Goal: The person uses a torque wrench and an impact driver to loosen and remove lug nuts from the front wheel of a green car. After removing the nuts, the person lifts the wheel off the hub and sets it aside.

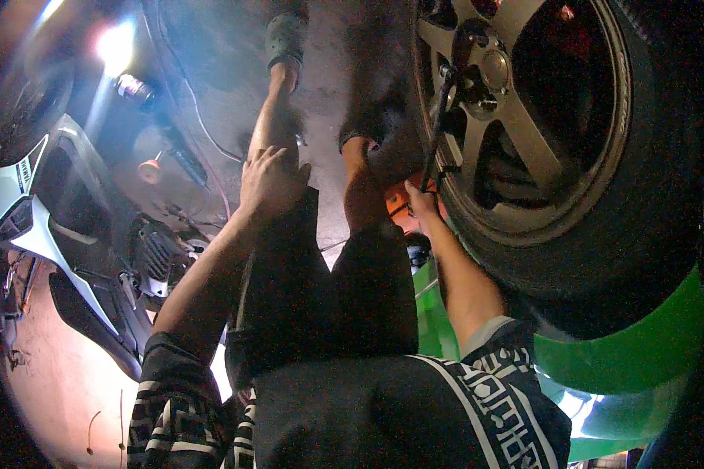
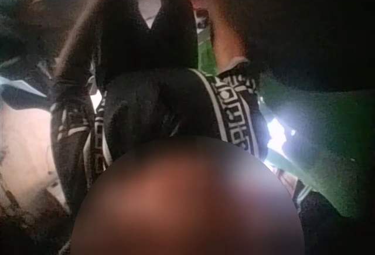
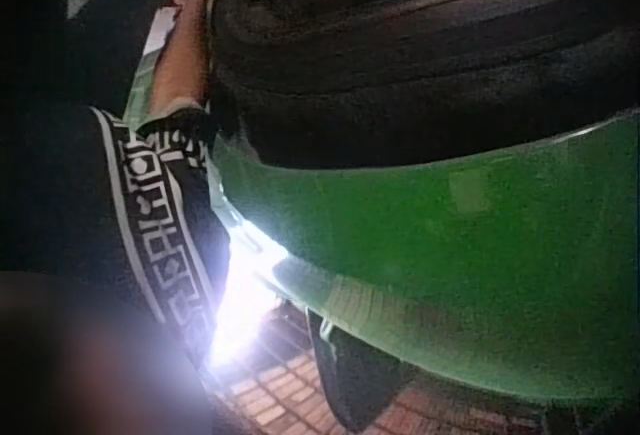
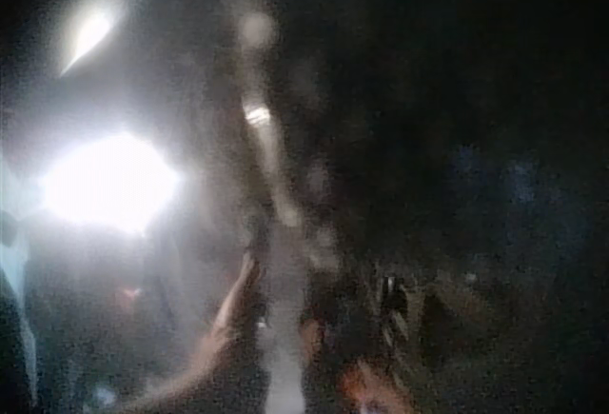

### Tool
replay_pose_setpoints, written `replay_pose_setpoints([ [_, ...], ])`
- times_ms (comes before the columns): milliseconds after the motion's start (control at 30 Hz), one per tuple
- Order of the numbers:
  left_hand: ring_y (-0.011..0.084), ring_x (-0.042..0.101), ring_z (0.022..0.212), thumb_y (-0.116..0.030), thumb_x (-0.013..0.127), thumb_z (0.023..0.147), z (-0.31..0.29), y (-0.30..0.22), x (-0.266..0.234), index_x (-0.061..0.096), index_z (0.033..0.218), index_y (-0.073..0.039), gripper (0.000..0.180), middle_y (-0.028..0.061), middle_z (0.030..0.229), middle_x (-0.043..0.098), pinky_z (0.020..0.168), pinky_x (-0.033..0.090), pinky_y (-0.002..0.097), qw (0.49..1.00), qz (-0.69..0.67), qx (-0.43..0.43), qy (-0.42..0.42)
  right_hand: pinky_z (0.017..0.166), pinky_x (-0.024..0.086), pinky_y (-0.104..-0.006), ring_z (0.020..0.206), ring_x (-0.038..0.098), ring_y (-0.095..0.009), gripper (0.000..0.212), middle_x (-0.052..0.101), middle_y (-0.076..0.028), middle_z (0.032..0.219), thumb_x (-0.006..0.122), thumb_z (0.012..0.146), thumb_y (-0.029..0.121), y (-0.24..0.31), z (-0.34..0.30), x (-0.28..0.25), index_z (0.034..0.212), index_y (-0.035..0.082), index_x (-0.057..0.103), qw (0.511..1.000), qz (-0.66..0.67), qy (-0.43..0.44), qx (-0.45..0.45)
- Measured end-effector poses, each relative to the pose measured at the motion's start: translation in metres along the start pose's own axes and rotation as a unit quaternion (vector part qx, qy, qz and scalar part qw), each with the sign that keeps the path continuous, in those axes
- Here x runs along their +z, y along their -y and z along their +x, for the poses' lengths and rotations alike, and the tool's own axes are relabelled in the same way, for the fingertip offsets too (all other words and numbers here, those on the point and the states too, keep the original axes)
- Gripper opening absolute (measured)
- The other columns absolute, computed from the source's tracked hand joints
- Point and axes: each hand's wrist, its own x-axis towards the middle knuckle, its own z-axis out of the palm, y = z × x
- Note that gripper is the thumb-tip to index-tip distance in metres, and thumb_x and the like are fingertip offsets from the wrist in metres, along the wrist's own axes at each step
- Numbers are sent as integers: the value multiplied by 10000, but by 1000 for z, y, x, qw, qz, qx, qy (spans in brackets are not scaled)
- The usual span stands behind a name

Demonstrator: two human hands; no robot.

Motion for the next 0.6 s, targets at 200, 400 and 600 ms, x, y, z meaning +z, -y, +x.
replay_pose_setpoints([
  [200,378,633,1006,-357,576,895,27,-10,20,654,976,-19,356,213,1033,649,876,491,474,996,-10,83,19,1092,316,-430,1334,401,-323,776,425,-164,1456,636,875,490,1,0,3,1441,17,395,999,9,26,30],
  [400,309,614,965,-395,677,868,34,-125,156,513,1186,-31,511,179,1014,643,795,495,411,928,-360,-32,-90,995,326,-426,1189,407,-301,671,427,-137,1296,651,856,471,-7,1,-1,1294,23,412,999,2,33,28],
  [600,323,624,1025,-535,673,850,-55,-134,222,600,1141,22,633,186,1108,656,884,491,388,842,-525,3,122,897,336,-422,1044,414,-278,575,430,-110,1137,666,837,453,-9,-7,-8,1146,30,428,999,-19,24,20],
])
